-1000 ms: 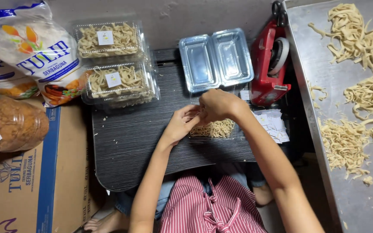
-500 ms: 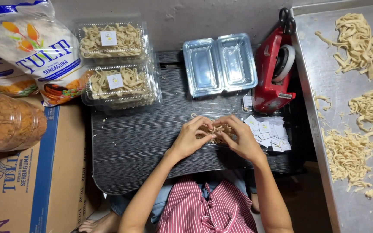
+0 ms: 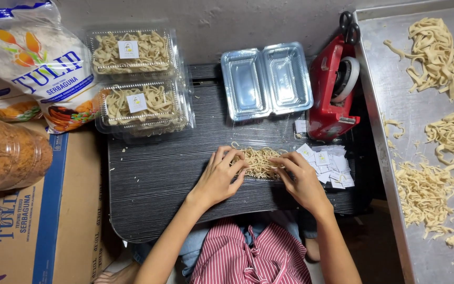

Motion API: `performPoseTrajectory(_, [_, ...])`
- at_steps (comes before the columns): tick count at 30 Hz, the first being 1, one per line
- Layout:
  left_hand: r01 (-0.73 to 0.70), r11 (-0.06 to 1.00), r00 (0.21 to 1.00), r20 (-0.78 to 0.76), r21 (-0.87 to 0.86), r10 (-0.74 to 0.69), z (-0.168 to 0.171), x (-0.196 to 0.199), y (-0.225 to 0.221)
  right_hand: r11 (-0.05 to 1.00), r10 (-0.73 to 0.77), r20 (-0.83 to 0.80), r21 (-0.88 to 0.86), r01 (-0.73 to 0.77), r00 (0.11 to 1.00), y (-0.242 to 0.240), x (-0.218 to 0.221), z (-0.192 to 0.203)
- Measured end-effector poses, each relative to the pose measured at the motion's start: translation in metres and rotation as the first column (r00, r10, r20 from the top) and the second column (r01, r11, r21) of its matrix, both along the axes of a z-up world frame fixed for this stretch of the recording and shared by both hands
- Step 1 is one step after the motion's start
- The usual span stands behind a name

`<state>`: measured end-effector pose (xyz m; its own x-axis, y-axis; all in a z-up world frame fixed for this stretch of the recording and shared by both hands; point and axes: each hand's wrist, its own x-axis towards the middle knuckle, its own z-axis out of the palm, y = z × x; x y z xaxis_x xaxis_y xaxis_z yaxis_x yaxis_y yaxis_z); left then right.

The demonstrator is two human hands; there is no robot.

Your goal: The person places small white labels on clear plastic containers filled with noodles, then stacks the labeled containers. The person then takes handfuls of loose noodles from a metal tray and arranges them into an empty plastic container.

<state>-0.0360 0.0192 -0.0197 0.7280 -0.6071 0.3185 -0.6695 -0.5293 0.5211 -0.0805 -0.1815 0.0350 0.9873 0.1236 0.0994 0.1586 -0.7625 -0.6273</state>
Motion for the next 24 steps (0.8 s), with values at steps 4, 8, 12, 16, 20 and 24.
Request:
performPoseTrajectory(4, [0.090,0.996,0.993,-0.081,-0.009,-0.091,0.003,-0.004,0.003,0.994,0.035,-0.040,0.103,-0.030,0.999,0.005,-0.005,0.004])
performPoseTrajectory(8, [0.116,0.993,0.991,-0.071,-0.019,-0.117,0.001,-0.006,0.000,0.991,0.110,-0.015,0.081,-0.108,0.994,0.010,-0.007,0.008])
performPoseTrajectory(12, [0.031,1.000,0.998,0.057,-0.002,-0.031,-0.013,-0.006,-0.003,0.987,0.028,0.109,-0.158,-0.010,0.994,-0.001,-0.011,-0.014])
performPoseTrajectory(16, [-0.135,0.989,0.969,0.202,-0.053,0.143,-0.033,0.000,-0.002,0.972,-0.099,0.161,-0.195,0.130,0.982,-0.015,-0.014,-0.022])
performPoseTrajectory(20, [-0.127,0.987,0.975,0.169,-0.094,0.142,-0.020,-0.004,-0.011,0.979,-0.112,0.158,-0.152,0.136,0.981,-0.013,-0.011,-0.030])
performPoseTrajectory(24, [0.010,0.964,0.998,-0.057,-0.265,-0.026,-0.010,-0.011,-0.033,0.995,-0.093,0.164,-0.031,0.099,0.982,-0.004,-0.009,-0.039])
